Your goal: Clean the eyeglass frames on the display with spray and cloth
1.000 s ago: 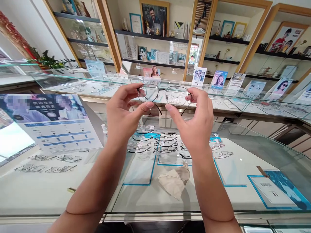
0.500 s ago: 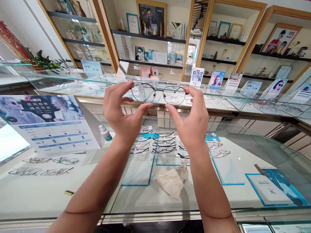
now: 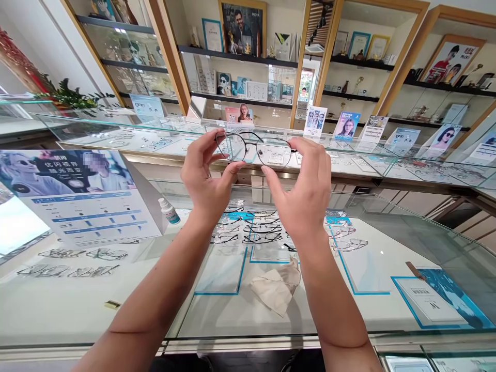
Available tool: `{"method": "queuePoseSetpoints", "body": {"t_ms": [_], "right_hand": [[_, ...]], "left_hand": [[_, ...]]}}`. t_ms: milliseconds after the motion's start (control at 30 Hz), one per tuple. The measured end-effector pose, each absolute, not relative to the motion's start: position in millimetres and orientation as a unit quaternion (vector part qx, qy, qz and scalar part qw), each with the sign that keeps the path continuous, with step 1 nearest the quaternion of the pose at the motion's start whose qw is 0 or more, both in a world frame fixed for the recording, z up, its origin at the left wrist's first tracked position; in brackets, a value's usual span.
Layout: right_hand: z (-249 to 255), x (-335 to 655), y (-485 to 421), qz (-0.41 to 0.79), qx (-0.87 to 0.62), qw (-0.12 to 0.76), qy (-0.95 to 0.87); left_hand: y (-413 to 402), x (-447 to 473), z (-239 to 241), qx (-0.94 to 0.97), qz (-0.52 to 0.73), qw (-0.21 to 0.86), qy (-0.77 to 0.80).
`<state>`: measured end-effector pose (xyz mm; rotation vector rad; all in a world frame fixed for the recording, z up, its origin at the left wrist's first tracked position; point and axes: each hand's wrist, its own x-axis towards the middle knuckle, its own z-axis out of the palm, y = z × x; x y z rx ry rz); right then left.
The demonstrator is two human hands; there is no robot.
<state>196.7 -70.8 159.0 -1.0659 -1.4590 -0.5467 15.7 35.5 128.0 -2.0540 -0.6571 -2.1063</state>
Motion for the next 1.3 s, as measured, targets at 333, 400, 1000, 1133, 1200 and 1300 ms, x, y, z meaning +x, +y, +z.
{"method": "queuePoseSetpoints", "body": {"t_ms": [333, 400, 1000, 1133, 1200, 1300], "right_hand": [[158.2, 193.4, -74.9, -0.188, -0.482, 0.582, -0.627], [158.8, 193.4, -74.6, -0.190, -0.482, 0.581, -0.628], [153.6, 203.9, -63.4, -0.109, -0.481, 0.591, -0.639], [152.2, 208.0, -60.1, -0.066, -0.490, 0.584, -0.644], [152.4, 208.5, -60.0, -0.057, -0.494, 0.584, -0.642], [153.6, 207.6, -61.8, -0.058, -0.502, 0.582, -0.637]], "left_hand": [[36.5, 19.4, 127.3, -0.676, -0.693, -0.001, -0.250], [36.4, 18.9, 127.7, -0.674, -0.695, 0.006, -0.249], [13.6, 15.6, 138.7, -0.660, -0.696, 0.110, -0.260], [5.6, 15.8, 144.8, -0.669, -0.690, 0.155, -0.230], [2.7, 15.6, 146.3, -0.672, -0.689, 0.160, -0.221], [0.3, 14.7, 147.1, -0.678, -0.683, 0.104, -0.249]]}}
